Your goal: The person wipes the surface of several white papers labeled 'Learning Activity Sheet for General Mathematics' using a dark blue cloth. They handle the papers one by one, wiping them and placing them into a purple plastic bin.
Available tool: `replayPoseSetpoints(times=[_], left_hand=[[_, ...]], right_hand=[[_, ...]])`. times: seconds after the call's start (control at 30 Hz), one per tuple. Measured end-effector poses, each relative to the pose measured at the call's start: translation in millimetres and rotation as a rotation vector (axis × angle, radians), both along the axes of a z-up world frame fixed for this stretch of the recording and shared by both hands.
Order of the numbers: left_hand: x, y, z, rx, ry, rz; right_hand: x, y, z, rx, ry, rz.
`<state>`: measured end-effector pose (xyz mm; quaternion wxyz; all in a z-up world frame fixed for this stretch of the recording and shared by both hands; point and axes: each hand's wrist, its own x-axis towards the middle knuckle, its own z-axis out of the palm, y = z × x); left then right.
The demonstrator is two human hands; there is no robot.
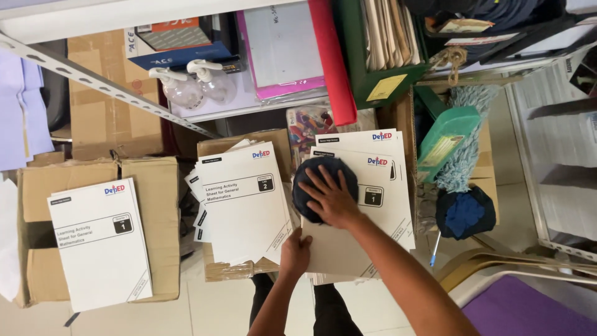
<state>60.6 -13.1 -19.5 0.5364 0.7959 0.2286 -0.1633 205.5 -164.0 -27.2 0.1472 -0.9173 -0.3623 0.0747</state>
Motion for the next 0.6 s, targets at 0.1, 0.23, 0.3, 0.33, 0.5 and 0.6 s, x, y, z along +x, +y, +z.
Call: replayPoseSetpoints(times=[0.1, 0.23, 0.3, 0.33, 0.5, 0.6], left_hand=[[-1, 8, -4, -0.001, -0.047, 0.065], [4, 14, 3, 0.061, 0.001, 0.038], [5, 13, 3, 0.017, 0.027, 0.075], [4, 12, -2, 0.014, 0.026, 0.068], [-8, 17, -24, 0.104, 0.013, 0.108], [-16, 24, -27, 0.081, 0.042, 0.073]], right_hand=[[33, -37, -4, -0.017, -0.008, -0.103], [37, -57, -7, -0.052, -0.035, -0.449], [18, -44, -5, -0.104, -0.095, -0.598], [-2, -32, 0, -0.106, -0.096, -0.606], [-105, 2, 48, 0.074, 0.049, -0.148], [-143, -31, 32, 0.096, 0.101, -0.044]])
